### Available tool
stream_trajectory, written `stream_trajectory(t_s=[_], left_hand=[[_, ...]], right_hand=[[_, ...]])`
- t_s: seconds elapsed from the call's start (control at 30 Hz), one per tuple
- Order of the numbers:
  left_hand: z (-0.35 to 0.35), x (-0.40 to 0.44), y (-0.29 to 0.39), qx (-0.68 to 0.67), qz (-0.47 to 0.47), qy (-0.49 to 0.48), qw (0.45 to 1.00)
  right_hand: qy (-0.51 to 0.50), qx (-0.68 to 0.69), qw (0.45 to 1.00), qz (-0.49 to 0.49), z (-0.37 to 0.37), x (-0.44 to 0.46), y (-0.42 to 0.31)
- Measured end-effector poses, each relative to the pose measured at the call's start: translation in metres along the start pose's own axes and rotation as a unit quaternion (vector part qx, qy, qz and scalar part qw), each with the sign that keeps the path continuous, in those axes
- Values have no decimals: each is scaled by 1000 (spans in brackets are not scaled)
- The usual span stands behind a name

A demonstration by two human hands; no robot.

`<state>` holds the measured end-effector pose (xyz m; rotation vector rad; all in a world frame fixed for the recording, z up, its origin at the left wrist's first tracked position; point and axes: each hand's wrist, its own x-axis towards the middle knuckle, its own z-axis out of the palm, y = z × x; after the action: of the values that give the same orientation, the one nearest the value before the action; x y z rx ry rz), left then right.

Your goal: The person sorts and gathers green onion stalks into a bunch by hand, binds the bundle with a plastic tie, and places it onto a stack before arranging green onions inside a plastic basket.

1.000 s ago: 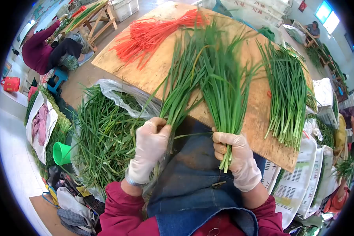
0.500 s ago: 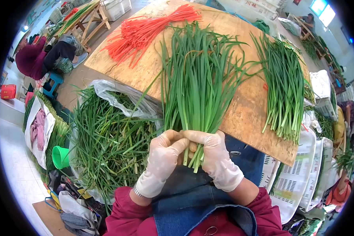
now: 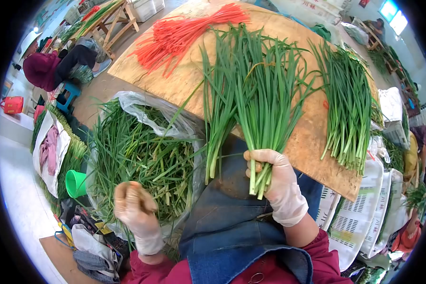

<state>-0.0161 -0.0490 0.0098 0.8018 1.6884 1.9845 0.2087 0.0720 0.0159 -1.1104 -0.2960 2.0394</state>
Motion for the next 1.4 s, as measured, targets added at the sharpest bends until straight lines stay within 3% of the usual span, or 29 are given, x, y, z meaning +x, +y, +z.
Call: stream_trajectory(t_s=[0.03,0.17,0.27,0.37,0.47,0.57,0.7,0.77,0.83,0.93,1.07,1.17,1.23,1.27,1.4], left_hand=[[-13,7,-2,31,-62,77,995],[-27,6,-23,325,-154,-74,930],[21,-7,-28,322,-126,-209,915],[59,-4,-26,178,-270,-292,900],[66,-8,-20,34,-306,-229,923],[68,-14,-11,-14,-243,-197,950],[79,-28,-3,-10,-185,-245,952],[85,-34,-4,58,-148,-292,943],[93,-37,2,-35,-232,-311,921],[98,-39,4,-46,-262,-304,915],[95,-46,0,161,-133,-302,930],[97,-49,-3,34,-175,-299,937],[95,-36,7,-14,-333,-296,895],[95,-33,9,-45,-363,-295,883],[96,-34,7,-12,-299,-300,906]], right_hand=[[14,-20,1000,-12,-2,-2,-1],[18,33,999,-2,9,-9,-3],[0,16,1000,12,6,-7,-3],[-37,-6,999,27,-1,-4,-4],[-48,-12,999,-9,-3,-5,-2],[-12,-70,997,-37,5,-9,4],[-5,-105,992,-68,12,-14,11],[-2,-125,988,-85,14,-17,12],[-11,-98,990,-100,14,-16,14],[-1,-119,988,-101,13,-16,11],[9,-129,984,-122,12,-13,15],[13,-130,985,-112,10,-10,14],[9,-117,988,-100,9,-10,13],[3,-103,990,-97,8,-11,14],[9,-106,988,-108,6,-12,19]])
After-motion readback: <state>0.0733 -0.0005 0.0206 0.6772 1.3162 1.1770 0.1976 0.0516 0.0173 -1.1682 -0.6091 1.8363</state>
